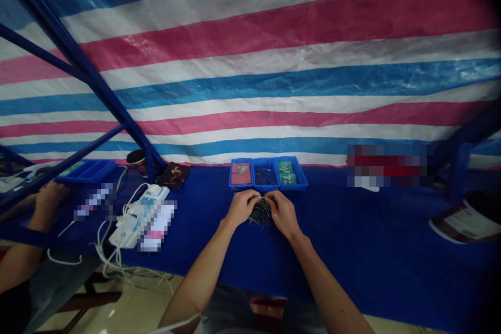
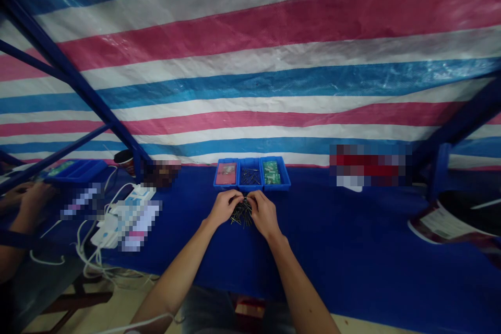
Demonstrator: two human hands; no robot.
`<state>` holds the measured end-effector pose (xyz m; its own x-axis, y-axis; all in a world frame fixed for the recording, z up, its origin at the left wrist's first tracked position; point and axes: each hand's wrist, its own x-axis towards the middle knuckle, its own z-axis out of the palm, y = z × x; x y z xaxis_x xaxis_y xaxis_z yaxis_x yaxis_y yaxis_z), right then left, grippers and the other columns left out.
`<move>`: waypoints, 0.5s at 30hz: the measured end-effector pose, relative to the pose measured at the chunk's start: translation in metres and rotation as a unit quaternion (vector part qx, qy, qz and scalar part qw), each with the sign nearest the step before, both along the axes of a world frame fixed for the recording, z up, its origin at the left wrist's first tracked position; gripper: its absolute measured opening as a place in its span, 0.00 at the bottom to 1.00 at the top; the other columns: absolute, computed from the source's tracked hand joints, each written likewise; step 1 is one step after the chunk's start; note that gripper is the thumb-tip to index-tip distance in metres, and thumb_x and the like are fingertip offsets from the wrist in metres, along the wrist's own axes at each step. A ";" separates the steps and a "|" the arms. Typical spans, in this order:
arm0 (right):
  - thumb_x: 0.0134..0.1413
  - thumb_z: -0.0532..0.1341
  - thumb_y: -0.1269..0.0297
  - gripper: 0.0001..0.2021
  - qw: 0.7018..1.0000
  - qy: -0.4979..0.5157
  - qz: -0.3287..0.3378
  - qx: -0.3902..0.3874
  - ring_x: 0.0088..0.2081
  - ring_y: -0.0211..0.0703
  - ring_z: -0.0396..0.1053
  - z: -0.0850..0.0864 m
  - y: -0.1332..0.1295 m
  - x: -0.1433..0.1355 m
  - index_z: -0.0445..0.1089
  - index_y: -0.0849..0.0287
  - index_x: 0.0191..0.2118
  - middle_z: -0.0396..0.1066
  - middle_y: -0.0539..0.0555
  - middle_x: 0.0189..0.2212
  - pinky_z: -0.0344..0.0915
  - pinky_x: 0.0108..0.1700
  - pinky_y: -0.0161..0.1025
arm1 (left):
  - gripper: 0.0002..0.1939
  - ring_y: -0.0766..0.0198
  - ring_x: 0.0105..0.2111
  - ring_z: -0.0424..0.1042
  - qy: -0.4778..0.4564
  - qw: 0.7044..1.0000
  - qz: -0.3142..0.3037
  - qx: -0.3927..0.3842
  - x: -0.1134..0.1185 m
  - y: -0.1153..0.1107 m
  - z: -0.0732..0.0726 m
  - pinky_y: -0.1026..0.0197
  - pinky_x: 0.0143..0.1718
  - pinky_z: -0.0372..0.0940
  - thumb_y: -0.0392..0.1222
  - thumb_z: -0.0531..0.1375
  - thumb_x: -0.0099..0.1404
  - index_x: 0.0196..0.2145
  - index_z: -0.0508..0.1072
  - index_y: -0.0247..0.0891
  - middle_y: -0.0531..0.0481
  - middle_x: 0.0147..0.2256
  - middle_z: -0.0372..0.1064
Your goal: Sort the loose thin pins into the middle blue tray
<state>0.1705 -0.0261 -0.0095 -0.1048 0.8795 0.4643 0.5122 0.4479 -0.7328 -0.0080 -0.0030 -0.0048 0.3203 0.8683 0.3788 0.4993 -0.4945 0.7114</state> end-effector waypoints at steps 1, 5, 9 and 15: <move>0.67 0.52 0.62 0.09 1.000 -0.002 -0.001 -0.001 0.36 0.44 0.70 0.000 0.000 0.000 0.69 0.55 0.38 0.72 0.53 0.34 0.63 0.40 0.39 | 0.11 0.63 0.32 0.73 -0.001 1.000 -0.001 -0.001 0.000 0.000 0.000 0.64 0.38 0.65 0.43 0.57 0.70 0.35 0.77 0.37 0.49 0.31 0.76; 0.67 0.51 0.61 0.11 1.000 -0.016 -0.015 0.000 0.34 0.44 0.70 -0.002 0.001 0.000 0.69 0.55 0.36 0.72 0.53 0.33 0.63 0.39 0.39 | 0.11 0.63 0.32 0.74 -0.003 1.000 0.000 -0.003 0.001 -0.001 0.001 0.64 0.38 0.66 0.44 0.57 0.70 0.36 0.77 0.38 0.49 0.32 0.76; 0.67 0.51 0.60 0.12 0.999 -0.030 -0.026 -0.002 0.33 0.44 0.70 -0.002 0.000 0.001 0.69 0.55 0.35 0.72 0.53 0.32 0.62 0.39 0.38 | 0.11 0.63 0.32 0.74 -0.008 1.000 0.000 0.001 0.001 -0.001 0.002 0.64 0.39 0.66 0.43 0.57 0.70 0.35 0.77 0.38 0.50 0.31 0.76; 0.70 0.48 0.57 0.16 0.998 -0.054 -0.036 -0.005 0.31 0.42 0.68 0.001 -0.002 0.000 0.66 0.55 0.32 0.69 0.51 0.29 0.59 0.35 0.36 | 0.10 0.63 0.32 0.74 -0.015 1.000 -0.006 0.009 0.001 0.000 0.002 0.63 0.39 0.66 0.43 0.57 0.70 0.35 0.77 0.38 0.49 0.32 0.76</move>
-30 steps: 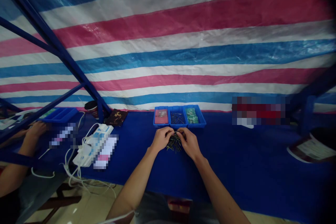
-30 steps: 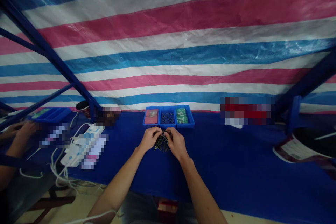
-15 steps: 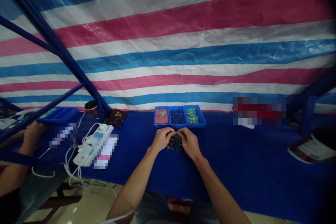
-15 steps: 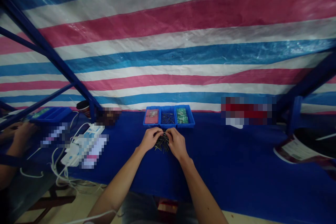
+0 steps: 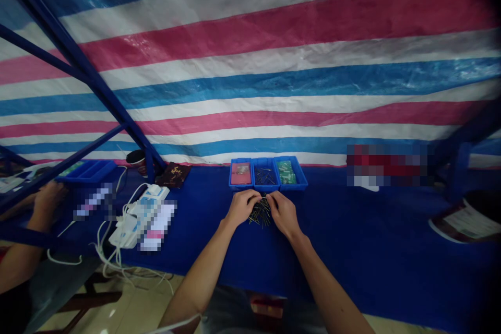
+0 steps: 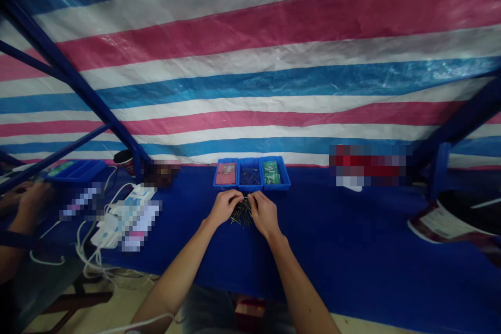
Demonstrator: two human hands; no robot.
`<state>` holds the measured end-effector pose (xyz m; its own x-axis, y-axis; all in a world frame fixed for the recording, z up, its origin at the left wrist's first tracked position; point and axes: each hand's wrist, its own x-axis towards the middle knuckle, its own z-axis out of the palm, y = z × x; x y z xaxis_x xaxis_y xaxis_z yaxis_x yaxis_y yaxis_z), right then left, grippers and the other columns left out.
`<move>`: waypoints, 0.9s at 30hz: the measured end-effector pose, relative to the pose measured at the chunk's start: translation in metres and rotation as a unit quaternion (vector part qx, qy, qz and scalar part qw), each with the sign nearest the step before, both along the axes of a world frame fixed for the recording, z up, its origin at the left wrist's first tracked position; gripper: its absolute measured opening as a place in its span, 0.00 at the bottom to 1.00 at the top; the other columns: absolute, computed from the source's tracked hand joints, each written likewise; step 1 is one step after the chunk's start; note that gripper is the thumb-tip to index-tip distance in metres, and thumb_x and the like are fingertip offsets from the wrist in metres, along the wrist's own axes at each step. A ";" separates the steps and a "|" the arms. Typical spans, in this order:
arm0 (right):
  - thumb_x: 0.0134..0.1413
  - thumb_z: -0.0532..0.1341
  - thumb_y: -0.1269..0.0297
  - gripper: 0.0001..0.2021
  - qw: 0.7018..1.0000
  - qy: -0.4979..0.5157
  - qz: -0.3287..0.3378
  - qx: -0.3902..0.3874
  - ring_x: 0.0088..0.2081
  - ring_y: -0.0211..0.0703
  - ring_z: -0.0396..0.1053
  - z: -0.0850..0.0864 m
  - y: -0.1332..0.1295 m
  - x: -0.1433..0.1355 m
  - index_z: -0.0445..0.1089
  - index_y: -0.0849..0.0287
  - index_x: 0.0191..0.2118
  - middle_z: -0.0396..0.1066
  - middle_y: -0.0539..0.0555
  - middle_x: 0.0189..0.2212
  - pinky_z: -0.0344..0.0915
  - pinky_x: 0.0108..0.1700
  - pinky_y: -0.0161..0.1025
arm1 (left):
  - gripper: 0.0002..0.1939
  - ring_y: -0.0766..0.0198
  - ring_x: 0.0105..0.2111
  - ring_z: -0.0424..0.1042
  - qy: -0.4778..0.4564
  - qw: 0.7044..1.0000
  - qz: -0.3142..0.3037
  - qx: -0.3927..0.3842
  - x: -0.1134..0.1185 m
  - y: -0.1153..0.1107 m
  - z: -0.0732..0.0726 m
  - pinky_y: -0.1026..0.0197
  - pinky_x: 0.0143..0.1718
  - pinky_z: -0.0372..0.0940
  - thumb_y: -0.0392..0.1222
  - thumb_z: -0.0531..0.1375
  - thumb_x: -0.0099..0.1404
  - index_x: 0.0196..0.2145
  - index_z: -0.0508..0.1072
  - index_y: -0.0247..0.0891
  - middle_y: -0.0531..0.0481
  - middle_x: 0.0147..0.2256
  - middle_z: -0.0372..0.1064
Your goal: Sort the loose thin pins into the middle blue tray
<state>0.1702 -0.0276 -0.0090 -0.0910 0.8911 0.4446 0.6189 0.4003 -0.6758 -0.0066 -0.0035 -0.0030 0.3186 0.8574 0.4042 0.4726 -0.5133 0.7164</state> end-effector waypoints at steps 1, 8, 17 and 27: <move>0.70 0.48 0.57 0.17 1.000 -0.004 -0.004 0.001 0.30 0.41 0.68 0.000 0.000 0.000 0.66 0.55 0.31 0.69 0.51 0.28 0.58 0.34 0.36 | 0.11 0.63 0.32 0.74 -0.001 1.000 -0.001 0.001 0.000 0.000 0.000 0.63 0.39 0.66 0.43 0.57 0.71 0.35 0.77 0.37 0.49 0.32 0.76; 0.70 0.48 0.55 0.22 1.000 -0.006 -0.030 0.001 0.22 0.38 0.61 -0.004 0.003 0.000 0.60 0.56 0.24 0.64 0.49 0.20 0.51 0.28 0.37 | 0.10 0.63 0.31 0.74 -0.002 1.000 -0.008 -0.002 0.001 -0.002 0.002 0.63 0.38 0.66 0.43 0.58 0.70 0.36 0.78 0.38 0.49 0.31 0.76; 0.69 0.50 0.56 0.17 0.999 0.047 0.001 0.014 0.29 0.41 0.67 0.001 0.000 0.002 0.67 0.56 0.31 0.69 0.52 0.27 0.60 0.34 0.36 | 0.11 0.63 0.32 0.74 0.001 1.000 -0.005 -0.016 0.000 -0.001 0.002 0.64 0.38 0.66 0.43 0.58 0.70 0.35 0.77 0.37 0.49 0.31 0.76; 0.65 0.54 0.61 0.11 0.993 0.113 0.008 0.017 0.38 0.47 0.73 0.001 0.004 0.006 0.73 0.56 0.39 0.75 0.56 0.37 0.68 0.43 0.41 | 0.13 0.65 0.30 0.71 0.000 1.000 0.004 -0.024 -0.002 -0.002 0.005 0.65 0.35 0.63 0.43 0.55 0.72 0.35 0.76 0.37 0.50 0.31 0.75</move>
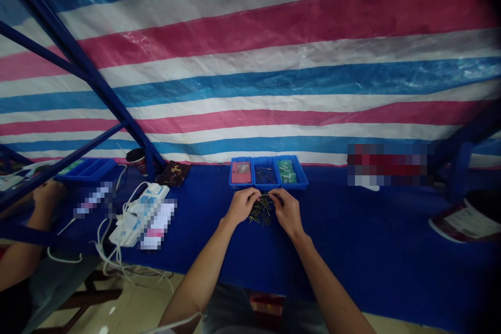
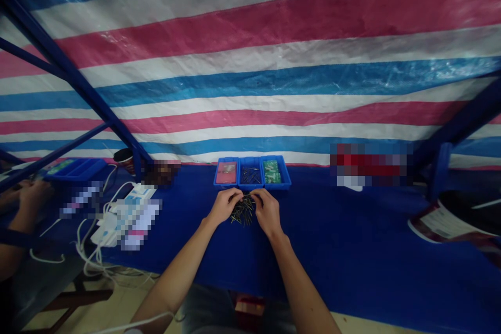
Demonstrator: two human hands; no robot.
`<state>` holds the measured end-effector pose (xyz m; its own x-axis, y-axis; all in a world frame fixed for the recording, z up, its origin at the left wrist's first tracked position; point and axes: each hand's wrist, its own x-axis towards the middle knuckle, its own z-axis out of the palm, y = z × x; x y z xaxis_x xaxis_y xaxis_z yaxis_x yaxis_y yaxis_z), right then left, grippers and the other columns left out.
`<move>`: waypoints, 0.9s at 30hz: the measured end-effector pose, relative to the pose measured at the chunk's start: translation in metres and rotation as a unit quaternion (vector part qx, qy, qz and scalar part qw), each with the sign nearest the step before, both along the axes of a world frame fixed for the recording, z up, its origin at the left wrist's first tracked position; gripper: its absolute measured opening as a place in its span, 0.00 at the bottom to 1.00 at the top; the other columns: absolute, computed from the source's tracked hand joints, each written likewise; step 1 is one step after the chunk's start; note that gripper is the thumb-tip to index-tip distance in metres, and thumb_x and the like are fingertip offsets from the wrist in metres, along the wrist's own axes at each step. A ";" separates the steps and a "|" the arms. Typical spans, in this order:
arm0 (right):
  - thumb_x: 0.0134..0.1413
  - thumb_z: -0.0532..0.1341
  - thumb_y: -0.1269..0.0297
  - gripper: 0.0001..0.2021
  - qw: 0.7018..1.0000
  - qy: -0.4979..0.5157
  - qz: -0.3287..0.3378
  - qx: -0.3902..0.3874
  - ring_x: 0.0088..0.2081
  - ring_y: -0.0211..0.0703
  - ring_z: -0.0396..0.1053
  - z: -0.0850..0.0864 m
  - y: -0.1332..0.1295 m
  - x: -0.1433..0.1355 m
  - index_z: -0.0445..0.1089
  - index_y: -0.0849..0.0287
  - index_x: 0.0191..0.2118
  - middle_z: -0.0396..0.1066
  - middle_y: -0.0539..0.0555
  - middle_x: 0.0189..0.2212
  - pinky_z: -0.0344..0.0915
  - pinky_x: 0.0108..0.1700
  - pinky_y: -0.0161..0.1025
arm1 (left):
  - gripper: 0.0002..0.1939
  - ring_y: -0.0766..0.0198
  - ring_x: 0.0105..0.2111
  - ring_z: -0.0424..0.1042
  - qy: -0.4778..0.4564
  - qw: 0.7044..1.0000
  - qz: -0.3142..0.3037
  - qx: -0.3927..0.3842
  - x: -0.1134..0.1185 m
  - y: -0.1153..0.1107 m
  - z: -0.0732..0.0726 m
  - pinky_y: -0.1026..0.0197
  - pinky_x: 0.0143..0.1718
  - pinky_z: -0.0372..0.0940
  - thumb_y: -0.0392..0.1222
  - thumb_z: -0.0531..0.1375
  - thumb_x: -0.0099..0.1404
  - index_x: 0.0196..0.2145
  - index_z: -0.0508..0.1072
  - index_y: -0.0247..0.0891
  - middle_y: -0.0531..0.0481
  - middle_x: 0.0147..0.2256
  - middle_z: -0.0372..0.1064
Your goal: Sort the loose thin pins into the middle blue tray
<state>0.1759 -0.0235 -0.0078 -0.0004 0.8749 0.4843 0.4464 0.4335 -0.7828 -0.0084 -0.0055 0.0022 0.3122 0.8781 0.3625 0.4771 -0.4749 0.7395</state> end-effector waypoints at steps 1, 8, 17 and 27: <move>0.65 0.55 0.61 0.11 1.000 0.002 0.000 -0.002 0.38 0.47 0.73 0.000 0.000 0.000 0.73 0.56 0.39 0.76 0.56 0.37 0.68 0.42 0.41 | 0.13 0.65 0.29 0.71 -0.001 1.000 -0.003 -0.003 0.000 0.000 0.001 0.66 0.34 0.63 0.43 0.54 0.72 0.36 0.76 0.37 0.50 0.31 0.75; 0.64 0.56 0.63 0.10 0.999 0.015 0.034 0.007 0.39 0.46 0.74 0.000 -0.004 -0.005 0.76 0.54 0.40 0.77 0.54 0.38 0.69 0.44 0.40 | 0.12 0.64 0.31 0.73 0.025 0.999 -0.027 0.004 0.000 -0.001 0.001 0.65 0.36 0.64 0.44 0.57 0.71 0.42 0.77 0.37 0.49 0.33 0.76; 0.66 0.56 0.63 0.10 0.998 -0.033 0.048 0.019 0.40 0.46 0.74 -0.001 -0.003 -0.006 0.75 0.54 0.41 0.76 0.54 0.39 0.68 0.44 0.39 | 0.12 0.63 0.32 0.73 0.037 0.998 -0.047 0.031 -0.001 -0.001 -0.001 0.64 0.37 0.65 0.41 0.55 0.72 0.37 0.77 0.36 0.48 0.32 0.75; 0.66 0.53 0.65 0.10 0.995 -0.094 0.024 0.010 0.37 0.44 0.73 -0.001 -0.006 -0.006 0.72 0.54 0.38 0.74 0.53 0.34 0.65 0.41 0.37 | 0.13 0.63 0.33 0.73 0.043 0.997 -0.042 0.040 0.001 -0.001 -0.001 0.64 0.38 0.65 0.42 0.55 0.72 0.36 0.77 0.37 0.48 0.32 0.75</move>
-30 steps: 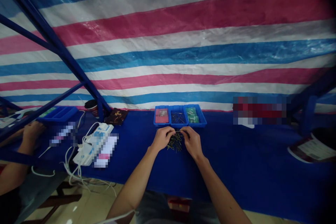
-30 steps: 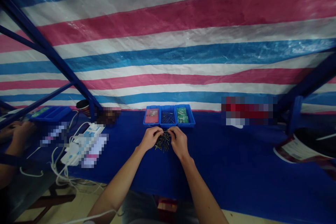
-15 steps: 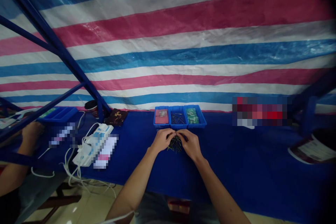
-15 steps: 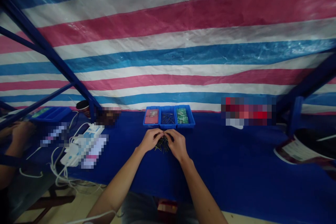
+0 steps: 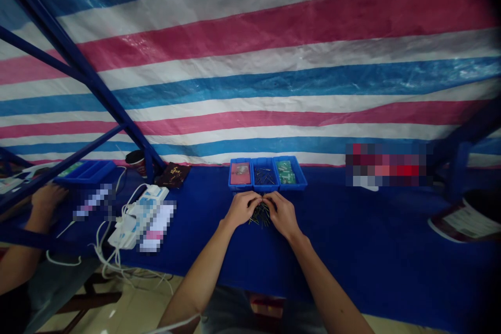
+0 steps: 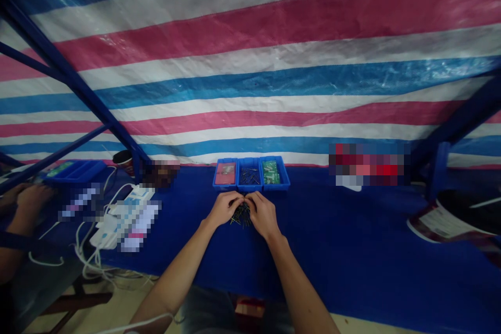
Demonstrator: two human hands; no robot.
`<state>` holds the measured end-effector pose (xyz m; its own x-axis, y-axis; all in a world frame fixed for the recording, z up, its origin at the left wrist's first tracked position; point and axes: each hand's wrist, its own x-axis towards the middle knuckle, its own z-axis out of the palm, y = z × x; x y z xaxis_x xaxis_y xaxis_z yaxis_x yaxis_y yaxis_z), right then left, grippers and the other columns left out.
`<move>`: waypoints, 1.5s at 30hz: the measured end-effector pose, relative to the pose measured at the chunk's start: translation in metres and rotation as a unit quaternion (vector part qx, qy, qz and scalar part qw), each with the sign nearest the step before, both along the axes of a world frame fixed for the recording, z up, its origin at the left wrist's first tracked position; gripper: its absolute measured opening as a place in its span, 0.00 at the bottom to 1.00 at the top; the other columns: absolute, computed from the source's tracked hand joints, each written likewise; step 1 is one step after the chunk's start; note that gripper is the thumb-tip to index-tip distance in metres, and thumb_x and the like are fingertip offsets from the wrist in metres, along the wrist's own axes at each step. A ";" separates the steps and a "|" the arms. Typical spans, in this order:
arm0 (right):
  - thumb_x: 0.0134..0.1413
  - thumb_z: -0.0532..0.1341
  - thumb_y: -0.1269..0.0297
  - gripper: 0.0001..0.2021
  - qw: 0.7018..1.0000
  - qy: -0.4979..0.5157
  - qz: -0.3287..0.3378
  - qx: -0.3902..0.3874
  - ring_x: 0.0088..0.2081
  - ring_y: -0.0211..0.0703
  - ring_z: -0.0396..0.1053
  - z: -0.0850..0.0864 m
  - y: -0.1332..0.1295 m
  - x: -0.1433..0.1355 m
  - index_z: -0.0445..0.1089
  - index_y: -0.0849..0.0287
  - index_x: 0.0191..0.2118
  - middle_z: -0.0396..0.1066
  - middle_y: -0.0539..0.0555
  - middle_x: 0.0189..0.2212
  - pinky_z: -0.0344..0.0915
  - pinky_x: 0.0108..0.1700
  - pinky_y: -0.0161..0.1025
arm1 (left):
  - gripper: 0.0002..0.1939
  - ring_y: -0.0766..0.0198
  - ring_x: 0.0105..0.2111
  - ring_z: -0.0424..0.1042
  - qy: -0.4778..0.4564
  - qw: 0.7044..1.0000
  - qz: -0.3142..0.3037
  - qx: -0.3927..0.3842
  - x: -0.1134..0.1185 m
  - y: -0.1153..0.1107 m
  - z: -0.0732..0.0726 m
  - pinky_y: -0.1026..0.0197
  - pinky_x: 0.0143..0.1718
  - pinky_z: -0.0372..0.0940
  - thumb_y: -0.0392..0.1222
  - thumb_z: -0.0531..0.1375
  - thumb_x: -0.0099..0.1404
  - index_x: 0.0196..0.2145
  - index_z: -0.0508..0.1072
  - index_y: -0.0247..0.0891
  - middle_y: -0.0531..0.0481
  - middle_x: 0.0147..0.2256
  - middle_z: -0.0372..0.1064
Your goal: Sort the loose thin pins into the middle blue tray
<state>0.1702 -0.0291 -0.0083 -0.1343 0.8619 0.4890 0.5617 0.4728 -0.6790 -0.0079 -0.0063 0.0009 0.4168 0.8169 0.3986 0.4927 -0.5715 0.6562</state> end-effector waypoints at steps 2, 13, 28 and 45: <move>0.67 0.52 0.64 0.11 1.000 -0.005 -0.002 0.001 0.37 0.43 0.73 0.000 0.000 0.000 0.71 0.54 0.37 0.74 0.53 0.34 0.64 0.41 0.36 | 0.13 0.63 0.33 0.73 -0.001 1.000 -0.001 0.000 0.000 0.000 0.000 0.64 0.39 0.65 0.42 0.55 0.72 0.36 0.77 0.37 0.48 0.32 0.75; 0.70 0.48 0.60 0.16 0.998 -0.062 -0.018 -0.024 0.32 0.42 0.71 -0.003 0.000 0.000 0.68 0.55 0.33 0.73 0.52 0.30 0.58 0.35 0.35 | 0.13 0.63 0.33 0.73 -0.006 1.000 -0.004 0.000 0.001 -0.001 0.002 0.63 0.39 0.66 0.42 0.55 0.72 0.37 0.78 0.37 0.48 0.33 0.76; 0.66 0.54 0.59 0.12 0.999 0.045 0.012 -0.020 0.38 0.46 0.74 -0.002 0.002 0.002 0.74 0.54 0.44 0.77 0.55 0.39 0.67 0.42 0.39 | 0.12 0.63 0.31 0.73 -0.011 1.000 0.017 -0.006 0.000 0.000 -0.001 0.64 0.37 0.65 0.42 0.55 0.72 0.37 0.78 0.36 0.48 0.31 0.75; 0.68 0.51 0.61 0.14 1.000 -0.015 -0.018 -0.013 0.34 0.44 0.73 -0.002 0.001 0.000 0.72 0.55 0.36 0.74 0.53 0.32 0.62 0.38 0.37 | 0.13 0.63 0.33 0.73 -0.017 1.000 0.014 -0.008 0.000 0.001 -0.001 0.63 0.38 0.66 0.43 0.55 0.72 0.36 0.78 0.36 0.48 0.33 0.76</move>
<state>0.1705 -0.0279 -0.0104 -0.1180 0.8787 0.4626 0.5982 0.4347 -0.6731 -0.0075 -0.0058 -0.0005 0.3805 0.8338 0.3999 0.4846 -0.5481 0.6817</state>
